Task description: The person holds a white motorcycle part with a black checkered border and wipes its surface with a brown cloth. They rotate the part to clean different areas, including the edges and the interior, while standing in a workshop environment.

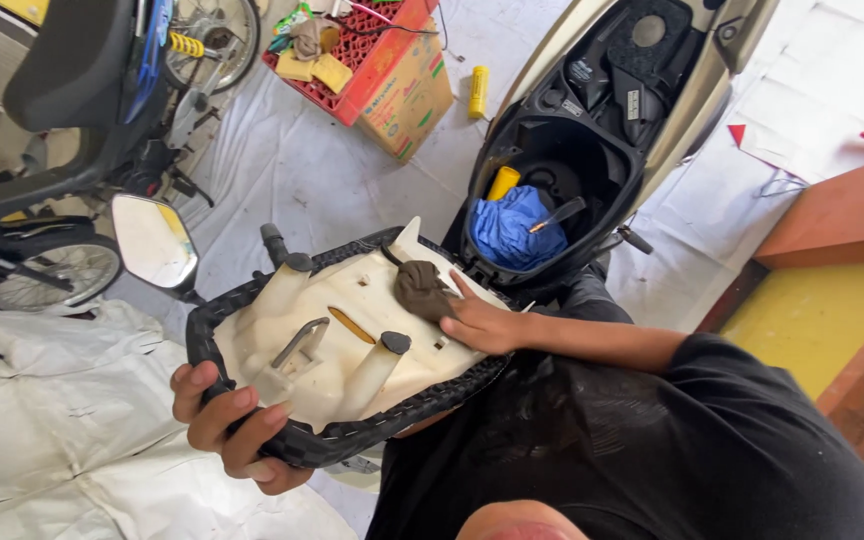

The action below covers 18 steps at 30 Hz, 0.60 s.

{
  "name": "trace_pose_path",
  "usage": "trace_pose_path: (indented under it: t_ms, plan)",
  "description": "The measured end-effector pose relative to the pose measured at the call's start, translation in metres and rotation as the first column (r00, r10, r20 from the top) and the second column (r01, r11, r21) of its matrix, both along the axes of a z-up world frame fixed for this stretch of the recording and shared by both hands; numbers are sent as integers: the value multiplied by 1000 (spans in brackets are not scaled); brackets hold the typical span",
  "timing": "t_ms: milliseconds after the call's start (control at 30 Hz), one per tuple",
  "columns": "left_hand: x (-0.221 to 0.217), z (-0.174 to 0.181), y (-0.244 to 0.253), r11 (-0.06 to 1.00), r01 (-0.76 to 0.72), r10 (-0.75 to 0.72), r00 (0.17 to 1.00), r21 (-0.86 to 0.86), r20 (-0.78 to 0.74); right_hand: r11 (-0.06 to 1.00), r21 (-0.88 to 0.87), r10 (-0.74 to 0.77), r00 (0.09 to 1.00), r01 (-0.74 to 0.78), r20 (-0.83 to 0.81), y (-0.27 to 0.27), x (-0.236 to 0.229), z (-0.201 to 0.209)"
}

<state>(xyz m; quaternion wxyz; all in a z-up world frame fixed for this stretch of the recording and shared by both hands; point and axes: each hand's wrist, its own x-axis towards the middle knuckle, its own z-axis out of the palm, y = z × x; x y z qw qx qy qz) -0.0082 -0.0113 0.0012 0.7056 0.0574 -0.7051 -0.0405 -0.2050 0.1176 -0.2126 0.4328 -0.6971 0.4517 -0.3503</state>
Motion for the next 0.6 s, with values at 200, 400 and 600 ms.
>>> trace_pose_path:
  t_ms: [200, 400, 600]
  plan:
    - [4, 1, 1, 1000, 2, -1, 1000, -29, 12, 999, -38, -33, 996, 37, 83, -1, 4, 8]
    - [5, 2, -9, 997, 21, -20, 1000, -69, 12, 1000, -12, -9, 994, 8, -105, 7, -2, -2]
    - [-1, 4, -12, 988, 51, -54, 998, -146, -17, 996, -27, -86, 995, 85, -41, 11, -1, -6]
